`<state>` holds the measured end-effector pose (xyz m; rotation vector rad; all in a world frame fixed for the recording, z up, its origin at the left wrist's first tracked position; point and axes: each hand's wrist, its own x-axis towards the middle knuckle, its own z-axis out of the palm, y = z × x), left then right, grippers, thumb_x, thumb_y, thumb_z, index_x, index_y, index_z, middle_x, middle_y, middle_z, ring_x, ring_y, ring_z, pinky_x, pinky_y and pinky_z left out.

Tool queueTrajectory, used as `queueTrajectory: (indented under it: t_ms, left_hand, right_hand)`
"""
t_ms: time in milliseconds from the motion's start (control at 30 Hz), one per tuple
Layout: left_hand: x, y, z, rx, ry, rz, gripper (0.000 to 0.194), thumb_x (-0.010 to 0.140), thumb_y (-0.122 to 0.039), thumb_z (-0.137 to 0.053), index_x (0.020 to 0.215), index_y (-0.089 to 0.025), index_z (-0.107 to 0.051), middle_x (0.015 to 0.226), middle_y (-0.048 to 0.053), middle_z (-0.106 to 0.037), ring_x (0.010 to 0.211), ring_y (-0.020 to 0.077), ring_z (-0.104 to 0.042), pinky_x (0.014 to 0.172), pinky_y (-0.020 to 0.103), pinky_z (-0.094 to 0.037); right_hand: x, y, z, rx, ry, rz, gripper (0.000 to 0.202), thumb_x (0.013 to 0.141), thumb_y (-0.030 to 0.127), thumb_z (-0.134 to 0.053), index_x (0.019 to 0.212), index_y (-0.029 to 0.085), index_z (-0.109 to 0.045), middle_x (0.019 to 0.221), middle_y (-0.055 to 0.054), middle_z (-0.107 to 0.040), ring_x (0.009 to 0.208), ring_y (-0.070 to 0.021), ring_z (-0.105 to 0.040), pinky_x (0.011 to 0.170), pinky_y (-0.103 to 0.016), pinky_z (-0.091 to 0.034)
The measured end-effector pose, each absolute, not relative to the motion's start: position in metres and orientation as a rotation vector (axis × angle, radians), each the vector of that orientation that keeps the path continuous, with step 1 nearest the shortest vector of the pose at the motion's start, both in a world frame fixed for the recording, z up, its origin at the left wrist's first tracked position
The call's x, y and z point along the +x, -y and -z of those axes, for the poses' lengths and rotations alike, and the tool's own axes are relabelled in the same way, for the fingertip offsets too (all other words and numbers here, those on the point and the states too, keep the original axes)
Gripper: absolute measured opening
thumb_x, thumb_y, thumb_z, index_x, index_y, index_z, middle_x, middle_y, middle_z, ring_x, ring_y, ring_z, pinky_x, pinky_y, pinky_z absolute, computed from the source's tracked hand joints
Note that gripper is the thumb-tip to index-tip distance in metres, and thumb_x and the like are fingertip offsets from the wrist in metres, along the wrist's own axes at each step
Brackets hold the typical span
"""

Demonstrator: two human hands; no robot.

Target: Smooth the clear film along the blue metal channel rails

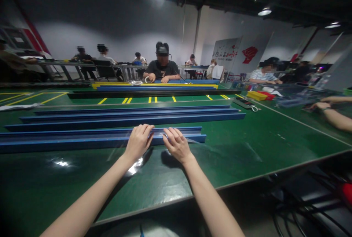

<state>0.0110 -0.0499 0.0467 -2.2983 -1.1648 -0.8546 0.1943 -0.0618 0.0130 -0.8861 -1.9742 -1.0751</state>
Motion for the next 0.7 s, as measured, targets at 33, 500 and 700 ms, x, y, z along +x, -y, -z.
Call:
queueTrajectory:
  t_ms: [33,500,700]
  left_hand:
    - [0.01,0.049,-0.046,-2.289,1.17,0.874,0.022,0.085,-0.016,-0.041,0.104,-0.014,-0.049,0.091,0.008,-0.057,0.081,0.0207,-0.049,0.072,0.032,-0.038]
    - [0.008,0.032,-0.02,-2.425,1.151,0.809,0.037,0.083,-0.017,-0.043,0.12,-0.016,-0.043,0.124,0.013,-0.044,0.109,0.0239,-0.045,0.089,0.037,-0.041]
    - [0.009,0.029,-0.017,-2.467,1.169,0.755,0.03,0.085,-0.022,-0.041,0.113,-0.014,-0.05,0.12,0.013,-0.047,0.109,0.0236,-0.045,0.091,0.037,-0.041]
  right_hand:
    - [0.193,0.06,-0.011,-0.891,1.997,1.088,0.021,0.081,0.016,-0.048,0.098,0.022,-0.057,0.113,-0.003,-0.06,0.116,-0.0144,-0.042,0.098,-0.033,-0.033]
    - [0.196,0.049,-0.009,-1.353,2.198,0.714,0.041,0.087,0.032,-0.035,0.119,0.012,-0.05,0.137,-0.011,-0.036,0.13,-0.0228,-0.023,0.106,-0.043,-0.017]
    - [0.202,0.044,-0.004,-1.575,2.207,0.484,0.044,0.089,0.037,-0.028,0.121,0.016,-0.049,0.129,-0.009,-0.047,0.121,-0.0211,-0.038,0.099,-0.039,-0.027]
